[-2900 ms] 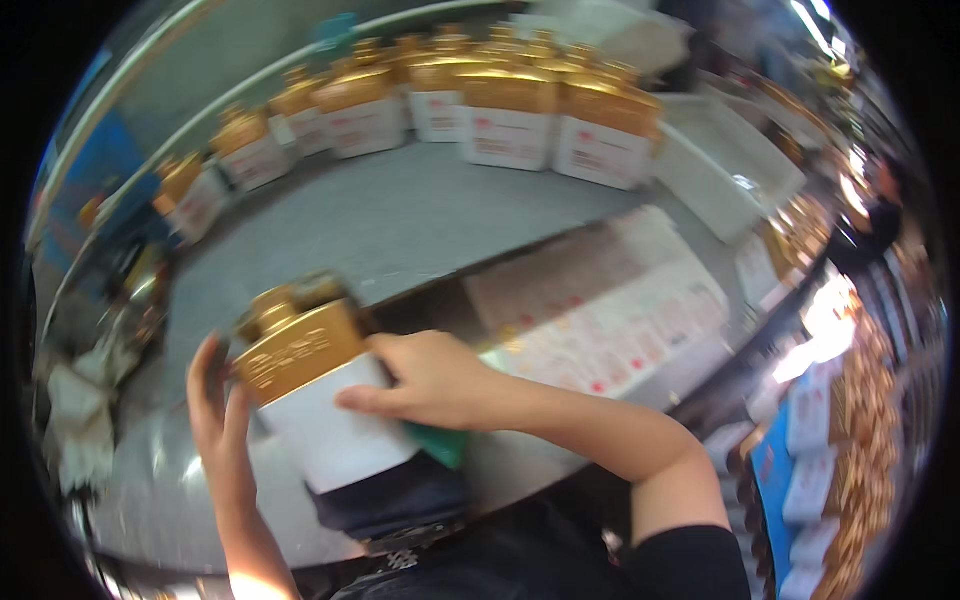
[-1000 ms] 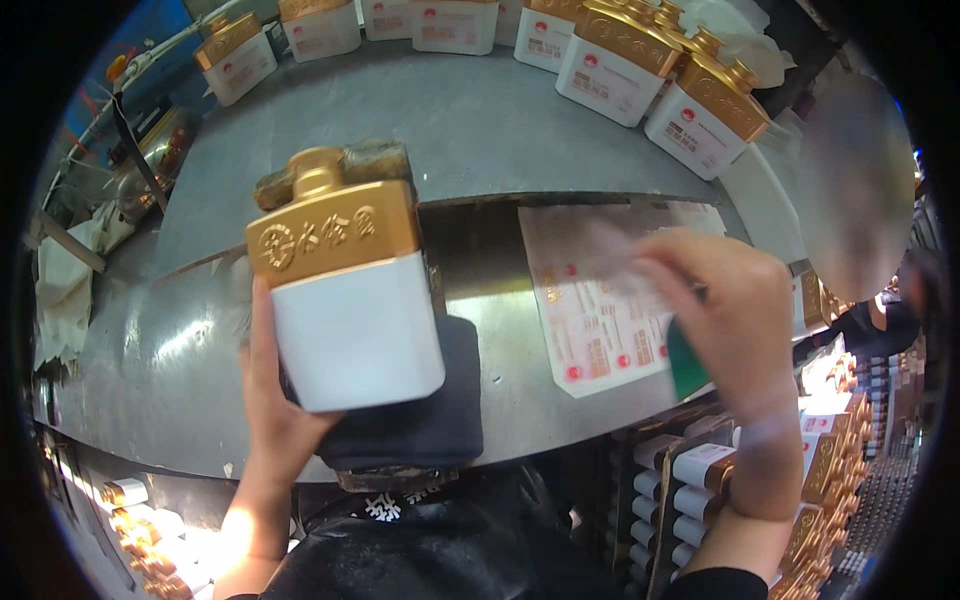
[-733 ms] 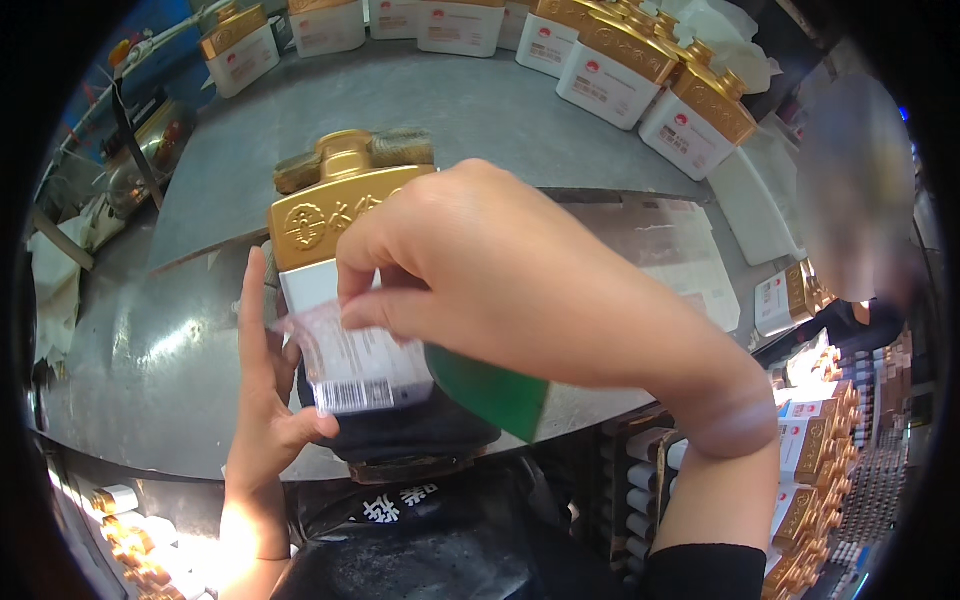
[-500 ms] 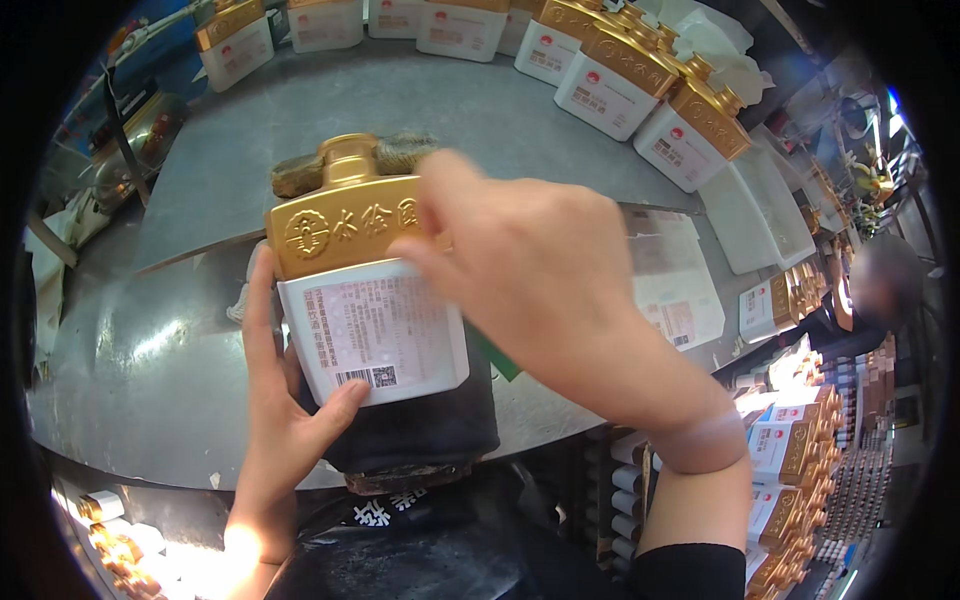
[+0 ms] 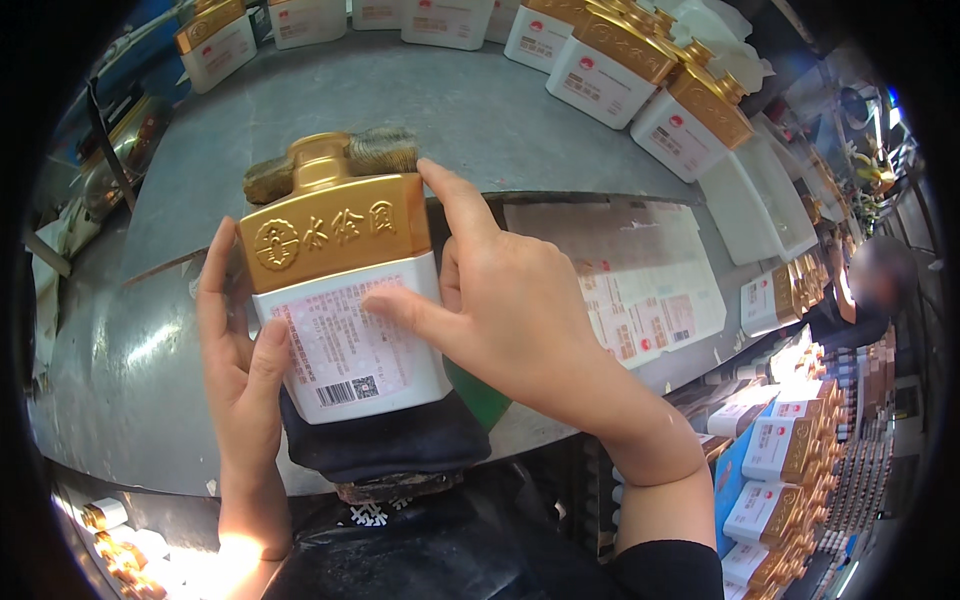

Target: The person applies adhesive labels to the sides of gold and white bottles using a green plastic squeegee to smooth them out. They handle the bottles one by one, peeling the backing from the labels and pressing them onto the containers before placing the finished items on a nearby table.

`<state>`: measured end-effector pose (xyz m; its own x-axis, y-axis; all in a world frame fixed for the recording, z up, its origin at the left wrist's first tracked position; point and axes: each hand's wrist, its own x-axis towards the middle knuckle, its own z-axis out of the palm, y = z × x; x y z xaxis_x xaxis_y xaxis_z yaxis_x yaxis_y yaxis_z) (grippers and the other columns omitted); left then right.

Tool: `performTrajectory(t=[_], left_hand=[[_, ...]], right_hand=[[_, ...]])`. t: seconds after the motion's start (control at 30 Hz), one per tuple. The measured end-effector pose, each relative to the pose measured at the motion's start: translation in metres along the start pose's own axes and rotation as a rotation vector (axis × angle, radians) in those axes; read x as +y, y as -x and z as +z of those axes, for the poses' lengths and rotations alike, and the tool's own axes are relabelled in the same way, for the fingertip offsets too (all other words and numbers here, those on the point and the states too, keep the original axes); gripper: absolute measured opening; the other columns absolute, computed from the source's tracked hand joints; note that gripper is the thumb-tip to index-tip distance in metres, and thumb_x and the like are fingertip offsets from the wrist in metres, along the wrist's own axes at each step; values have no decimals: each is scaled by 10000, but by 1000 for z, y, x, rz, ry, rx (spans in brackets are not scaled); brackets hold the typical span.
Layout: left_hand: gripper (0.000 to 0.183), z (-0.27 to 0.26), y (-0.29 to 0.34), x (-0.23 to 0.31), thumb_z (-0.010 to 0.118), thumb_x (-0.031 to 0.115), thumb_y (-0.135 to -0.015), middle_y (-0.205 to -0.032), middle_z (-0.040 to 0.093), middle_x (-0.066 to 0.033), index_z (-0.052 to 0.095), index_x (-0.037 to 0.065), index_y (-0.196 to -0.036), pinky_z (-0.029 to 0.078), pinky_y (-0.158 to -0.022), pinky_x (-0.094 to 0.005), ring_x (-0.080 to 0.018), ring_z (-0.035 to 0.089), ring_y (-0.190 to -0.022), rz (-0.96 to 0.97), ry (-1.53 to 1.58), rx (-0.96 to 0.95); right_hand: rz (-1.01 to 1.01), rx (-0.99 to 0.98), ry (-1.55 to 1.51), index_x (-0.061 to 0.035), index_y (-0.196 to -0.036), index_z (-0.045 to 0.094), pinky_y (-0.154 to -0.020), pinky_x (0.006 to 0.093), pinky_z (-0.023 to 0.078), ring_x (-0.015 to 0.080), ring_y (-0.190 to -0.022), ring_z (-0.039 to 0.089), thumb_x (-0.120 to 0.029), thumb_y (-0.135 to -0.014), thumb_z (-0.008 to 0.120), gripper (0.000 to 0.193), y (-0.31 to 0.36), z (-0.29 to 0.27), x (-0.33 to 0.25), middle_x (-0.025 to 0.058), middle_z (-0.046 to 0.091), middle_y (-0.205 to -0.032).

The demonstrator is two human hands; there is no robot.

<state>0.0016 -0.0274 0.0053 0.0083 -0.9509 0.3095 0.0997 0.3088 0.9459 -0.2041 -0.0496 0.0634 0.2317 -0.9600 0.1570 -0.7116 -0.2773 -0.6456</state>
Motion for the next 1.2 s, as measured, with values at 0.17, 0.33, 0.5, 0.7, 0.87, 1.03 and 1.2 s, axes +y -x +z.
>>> performTrajectory(t=[0.17, 0.33, 0.5, 0.7, 0.87, 1.03, 1.2], left_hand=[[802, 2, 1, -3, 680, 173, -890, -1453, 244, -146, 196, 22, -1511, 364, -1107, -446, -269, 307, -1371, 35, -105, 13], [842, 2, 2, -5, 706, 190, -875, -1458, 243, -152, 184, 21, -1513, 359, -1111, -451, -273, 314, -1367, 44, -127, 25], [928, 1, 2, 1, 746, 250, -826, -1518, 301, -165, 175, 19, -1521, 318, -1126, -387, -282, 348, -1380, -16, 0, 19], [1023, 4, 8, 2, 789, 160, -757, -1467, 269, -143, 139, 55, -1540, 452, -1032, -394, -248, 437, -1256, -72, -6, -15], [1030, 4, 8, 1, 786, 153, -757, -1445, 284, -135, 127, 56, -1543, 450, -1035, -396, -244, 448, -1241, -65, -4, -14], [989, 4, 8, 4, 755, 134, -788, -1480, 276, -150, 121, 53, -1544, 430, -1050, -393, -244, 439, -1251, -77, 37, -26], [900, 0, 7, 6, 688, 77, -844, -1521, 264, -161, 120, 38, -1541, 389, -1084, -393, -254, 404, -1302, -76, 124, -38]], right_hand=[[24, -44, -85, 0, -1457, 348, -546, 223, 383, 73, -571, 471, -184, -780, 792, 831, 1, 0, 2, 10, 504, -612], [1, -65, -120, -2, -1469, 332, -562, 215, 377, 65, -592, 461, -155, -779, 787, 841, 1, -2, 5, 6, 487, -623], [15, -93, -150, -2, -1478, 318, -570, 213, 376, 68, -603, 462, -148, -774, 788, 859, 1, -3, 9, 5, 482, -635], [11, -84, -103, -2, -1483, 305, -577, 227, 402, 83, -602, 474, -170, -754, 809, 902, 5, -1, 7, 11, 493, -644], [3, -87, -76, 1, -1483, 302, -579, 237, 414, 94, -603, 485, -186, -742, 822, 924, 4, -1, 8, 23, 499, -644], [0, -75, -91, 1, -1481, 307, -580, 237, 410, 95, -605, 483, -185, -745, 817, 914, 4, 0, 8, 26, 498, -644], [20, -76, -127, 8, -1475, 318, -585, 229, 387, 89, -608, 463, -176, -777, 790, 862, 3, 0, 6, 20, 489, -642]])
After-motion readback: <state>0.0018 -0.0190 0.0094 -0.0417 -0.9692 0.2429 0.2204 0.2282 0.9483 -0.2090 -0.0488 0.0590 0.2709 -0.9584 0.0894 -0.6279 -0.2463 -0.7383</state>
